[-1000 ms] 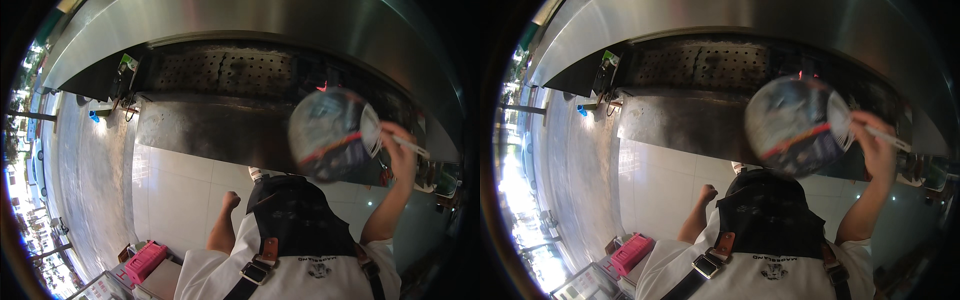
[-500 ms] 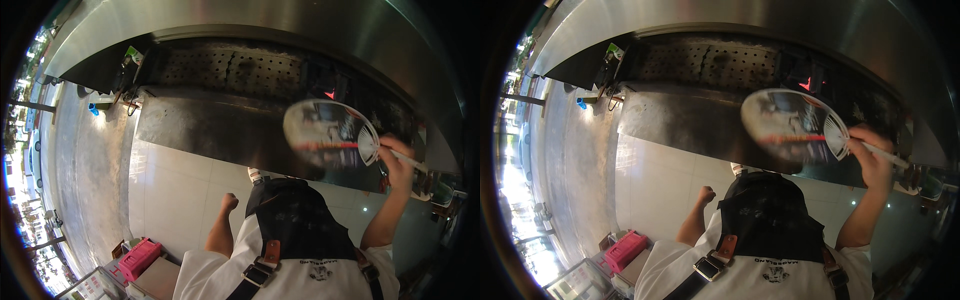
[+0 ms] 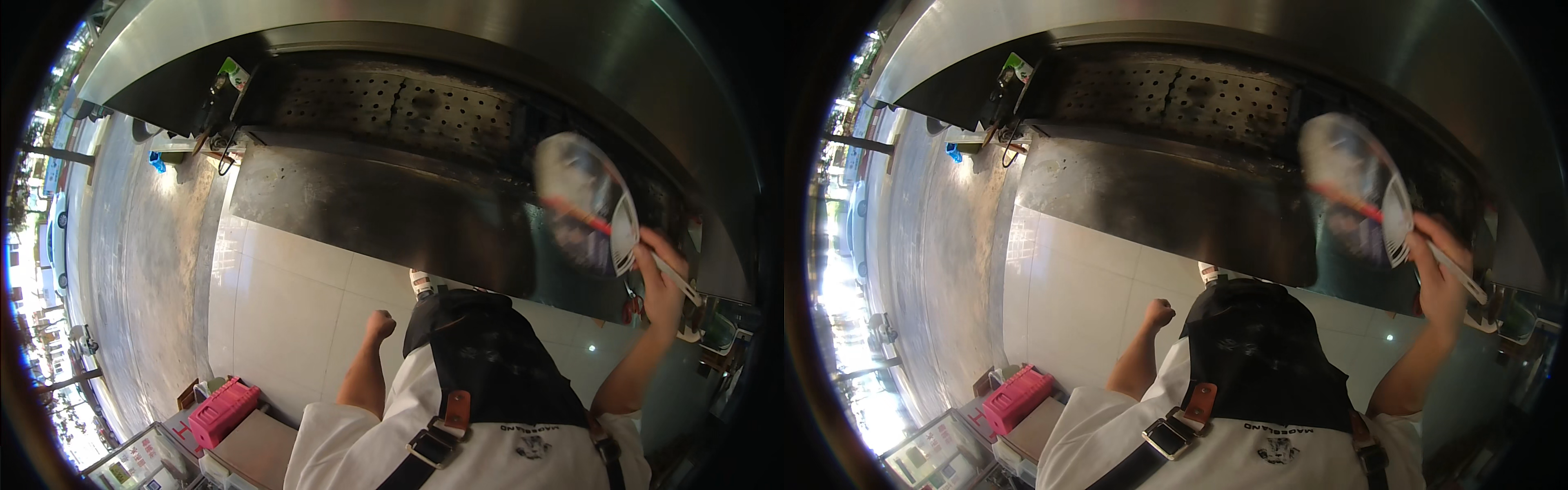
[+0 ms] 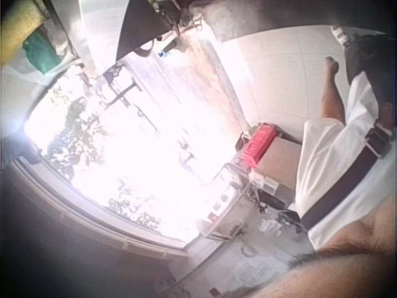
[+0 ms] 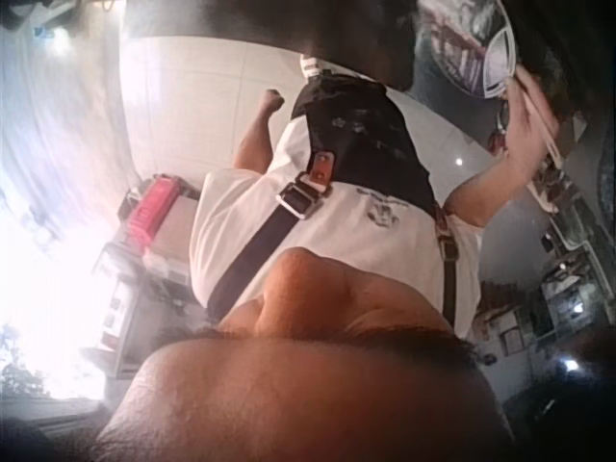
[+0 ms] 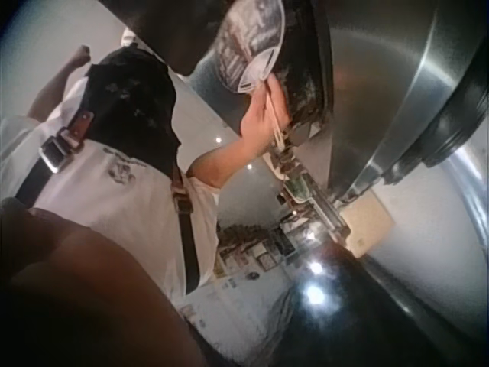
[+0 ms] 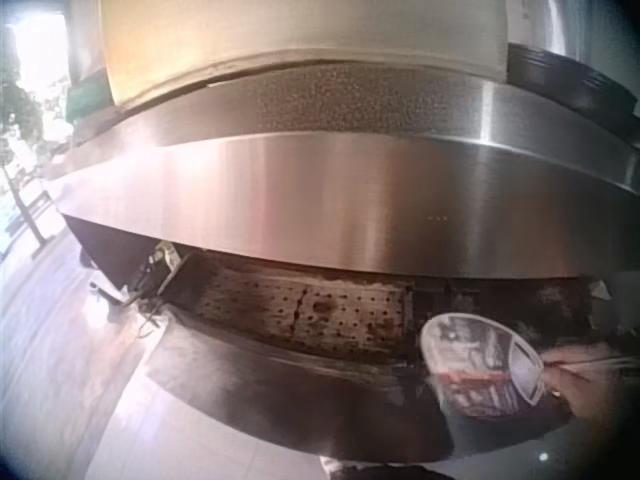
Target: The person uses a handheld fan to stoke a charcoal fire inside a metal grill. They repeatedly fan the coals to increase airflow and maintain the flame, then briefly use scissors to adjust the burning material.
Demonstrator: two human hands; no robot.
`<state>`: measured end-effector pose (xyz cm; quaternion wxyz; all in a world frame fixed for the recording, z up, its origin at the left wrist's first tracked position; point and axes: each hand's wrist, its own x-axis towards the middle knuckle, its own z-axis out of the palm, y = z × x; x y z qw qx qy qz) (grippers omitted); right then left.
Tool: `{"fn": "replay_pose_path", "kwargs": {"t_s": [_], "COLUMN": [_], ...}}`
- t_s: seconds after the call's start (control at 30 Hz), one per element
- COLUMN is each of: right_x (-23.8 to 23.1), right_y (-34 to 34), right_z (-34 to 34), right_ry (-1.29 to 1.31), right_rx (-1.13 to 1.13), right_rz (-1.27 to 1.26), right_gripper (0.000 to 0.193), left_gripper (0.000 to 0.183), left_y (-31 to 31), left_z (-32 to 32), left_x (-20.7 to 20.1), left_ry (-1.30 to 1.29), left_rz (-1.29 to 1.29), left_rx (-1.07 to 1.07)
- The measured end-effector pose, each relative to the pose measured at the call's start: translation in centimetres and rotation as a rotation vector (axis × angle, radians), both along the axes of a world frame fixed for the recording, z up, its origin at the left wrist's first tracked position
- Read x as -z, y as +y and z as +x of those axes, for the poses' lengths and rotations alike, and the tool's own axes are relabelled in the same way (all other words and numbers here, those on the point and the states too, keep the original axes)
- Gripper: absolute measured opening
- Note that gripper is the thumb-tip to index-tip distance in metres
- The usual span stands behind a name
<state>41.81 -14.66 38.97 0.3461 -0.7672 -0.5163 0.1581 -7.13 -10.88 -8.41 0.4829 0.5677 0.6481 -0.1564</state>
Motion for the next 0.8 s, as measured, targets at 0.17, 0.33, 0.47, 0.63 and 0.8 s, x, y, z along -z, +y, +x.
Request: {"fn": "replay_pose_path", "kwargs": {"t_s": [0.17, 0.33, 0.47, 0.63, 0.8], "right_x": [0.6, -1.1, 0.5, 0.3, -0.1], "right_y": [1.6, 0.3, 1.7, 2.2, 1.1], "right_z": [2.6, 1.2, 1.3, 0.0, -1.1], "right_ry": [-0.277, -0.079, -0.35, -0.194, -0.145], "right_rx": [0.479, 0.036, 0.345, 0.225, 0.122], "right_rz": [0.06, -0.042, -0.004, -0.039, -0.05], "right_gripper": [0.032, 0.027, 0.026, 0.029, 0.032], "left_gripper": [0.029, 0.029, 0.031, 0.031, 0.031], "left_y": [0.4, 2.0, 4.0, 7.2, 8.1], "left_z": [-0.6, -0.4, -1.8, -3.0, -2.9], "left_x": [1.9, 0.6, 1.8, 1.6, 0.1], "left_ry": [0.013, 0.014, 0.016, 0.017, 0.032], "left_rz": [-0.056, -0.091, -0.07, 0.03, 0.059], "left_rx": [-0.006, 0.063, 0.1, 0.056, 0.089]}}
